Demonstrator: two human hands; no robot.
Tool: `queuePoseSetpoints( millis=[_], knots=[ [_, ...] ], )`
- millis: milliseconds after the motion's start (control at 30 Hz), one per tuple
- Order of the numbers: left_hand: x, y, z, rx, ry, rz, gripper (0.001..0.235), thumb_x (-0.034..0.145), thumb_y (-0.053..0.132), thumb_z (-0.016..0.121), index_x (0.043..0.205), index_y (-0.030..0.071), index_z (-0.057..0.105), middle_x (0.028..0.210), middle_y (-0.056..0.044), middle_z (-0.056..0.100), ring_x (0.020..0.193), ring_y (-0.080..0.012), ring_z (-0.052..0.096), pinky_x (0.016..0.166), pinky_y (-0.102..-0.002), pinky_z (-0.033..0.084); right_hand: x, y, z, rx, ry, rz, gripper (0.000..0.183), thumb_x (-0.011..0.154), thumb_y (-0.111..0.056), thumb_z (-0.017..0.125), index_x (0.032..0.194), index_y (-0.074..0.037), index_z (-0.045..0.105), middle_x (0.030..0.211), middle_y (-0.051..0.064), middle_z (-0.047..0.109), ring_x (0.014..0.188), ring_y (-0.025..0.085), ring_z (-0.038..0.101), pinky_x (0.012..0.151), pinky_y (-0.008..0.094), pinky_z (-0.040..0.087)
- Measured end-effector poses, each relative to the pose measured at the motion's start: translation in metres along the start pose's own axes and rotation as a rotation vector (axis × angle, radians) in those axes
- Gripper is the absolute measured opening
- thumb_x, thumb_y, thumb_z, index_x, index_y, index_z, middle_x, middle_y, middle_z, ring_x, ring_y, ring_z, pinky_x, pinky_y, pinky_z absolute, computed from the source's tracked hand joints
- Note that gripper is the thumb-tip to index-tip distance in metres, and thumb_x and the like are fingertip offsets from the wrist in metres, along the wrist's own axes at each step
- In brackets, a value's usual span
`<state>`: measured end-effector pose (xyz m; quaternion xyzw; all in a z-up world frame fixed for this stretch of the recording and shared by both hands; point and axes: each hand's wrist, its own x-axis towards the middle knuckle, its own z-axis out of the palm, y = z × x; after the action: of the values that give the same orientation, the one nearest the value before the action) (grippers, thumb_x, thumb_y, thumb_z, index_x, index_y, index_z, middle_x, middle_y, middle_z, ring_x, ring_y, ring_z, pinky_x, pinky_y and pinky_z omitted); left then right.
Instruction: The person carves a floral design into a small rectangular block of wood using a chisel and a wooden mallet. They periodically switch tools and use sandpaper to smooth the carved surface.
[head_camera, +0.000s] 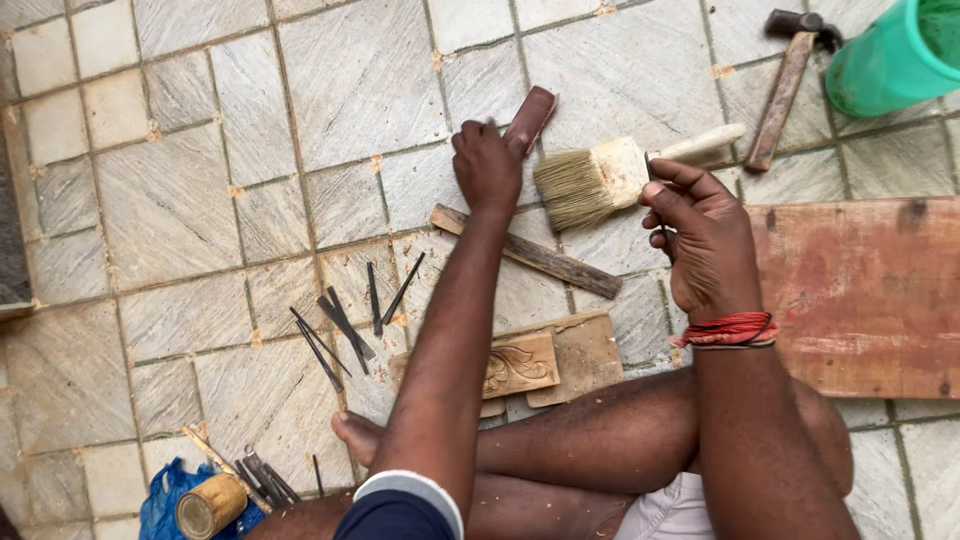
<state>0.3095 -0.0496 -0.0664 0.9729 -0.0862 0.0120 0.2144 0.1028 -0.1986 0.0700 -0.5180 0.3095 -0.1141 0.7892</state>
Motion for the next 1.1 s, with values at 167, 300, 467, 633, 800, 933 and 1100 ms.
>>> queuePoseSetpoints(
  millis=[167, 300, 467, 633, 800, 933, 1100],
  knots=[
    [-0.003, 0.003, -0.009, -0.291, -0.095, -0.092, 0.036, 0.086, 0.035, 0.079, 0.108, 0.009, 0.067, 0.108, -0.007, 0.073, 0.101, -0.0224, 0.066, 0.085, -0.039, 0.057, -0.006, 0.002, 0.004, -0.285, -0.078, -0.154, 0.028, 0.094, -0.01, 0.078, 0.122, -0.007, 0.075, 0.098, 0.002, 0.075, 0.079, 0.007, 0.064, 0.064, 0.02, 0.049],
    [-0.06, -0.004, -0.051, -0.896, -0.239, -0.323, 0.044, 0.091, 0.04, 0.072, 0.113, 0.005, 0.058, 0.102, -0.013, 0.075, 0.08, -0.0212, 0.072, 0.074, -0.039, 0.063, -0.013, 0.0, 0.012, -0.497, -0.15, -0.184, 0.022, 0.098, -0.014, 0.078, 0.119, -0.008, 0.079, 0.092, 0.005, 0.073, 0.078, 0.008, 0.061, 0.065, 0.023, 0.048],
    [-0.25, -0.032, -0.101, -1.023, -0.279, -0.619, 0.044, 0.087, 0.033, 0.08, 0.11, 0.0, 0.062, 0.099, -0.017, 0.074, 0.078, -0.0218, 0.076, 0.06, -0.031, 0.062, -0.013, 0.012, 0.017, -0.671, -0.321, -0.451, 0.021, 0.098, -0.012, 0.077, 0.118, -0.004, 0.078, 0.103, 0.006, 0.076, 0.089, 0.012, 0.069, 0.077, 0.027, 0.055],
    [-0.334, -0.045, -0.097, -1.091, -0.021, -0.612, 0.031, 0.085, 0.016, 0.082, 0.103, 0.0, 0.063, 0.084, -0.012, 0.076, 0.065, -0.0153, 0.072, 0.055, -0.025, 0.058, -0.039, 0.04, 0.023, -1.096, -0.357, -0.433, 0.017, 0.094, -0.023, 0.079, 0.106, -0.011, 0.081, 0.097, 0.007, 0.078, 0.08, 0.019, 0.073, 0.072, 0.034, 0.057],
    [-0.335, -0.045, -0.086, -0.723, -0.056, -0.495, 0.034, 0.086, 0.025, 0.083, 0.102, 0.002, 0.063, 0.075, -0.009, 0.076, 0.063, -0.0189, 0.077, 0.057, -0.03, 0.057, -0.122, 0.089, 0.021, -1.411, -0.401, -0.641, 0.009, 0.089, -0.023, 0.078, 0.094, -0.018, 0.083, 0.094, 0.005, 0.077, 0.077, 0.027, 0.072, 0.07, 0.042, 0.058],
    [-0.332, -0.046, -0.083, -0.542, -0.015, -0.341, 0.037, 0.091, 0.032, 0.08, 0.105, 0.004, 0.061, 0.08, -0.009, 0.077, 0.067, -0.0225, 0.076, 0.058, -0.037, 0.059, -0.142, 0.111, 0.018, -1.407, -0.355, -0.787, 0.009, 0.086, -0.02, 0.078, 0.091, -0.014, 0.081, 0.092, 0.007, 0.075, 0.079, 0.03, 0.071, 0.07, 0.043, 0.057],
    [-0.322, -0.052, -0.102, -0.151, -0.238, -0.195, 0.046, 0.1, 0.04, 0.075, 0.126, 0.007, 0.056, 0.092, -0.015, 0.076, 0.084, -0.0286, 0.077, 0.072, -0.043, 0.062, -0.126, 0.115, 0.028, -1.49, -0.371, -0.908, 0.007, 0.086, -0.018, 0.077, 0.085, -0.012, 0.081, 0.085, 0.007, 0.073, 0.077, 0.029, 0.07, 0.073, 0.043, 0.056]
  ],
)
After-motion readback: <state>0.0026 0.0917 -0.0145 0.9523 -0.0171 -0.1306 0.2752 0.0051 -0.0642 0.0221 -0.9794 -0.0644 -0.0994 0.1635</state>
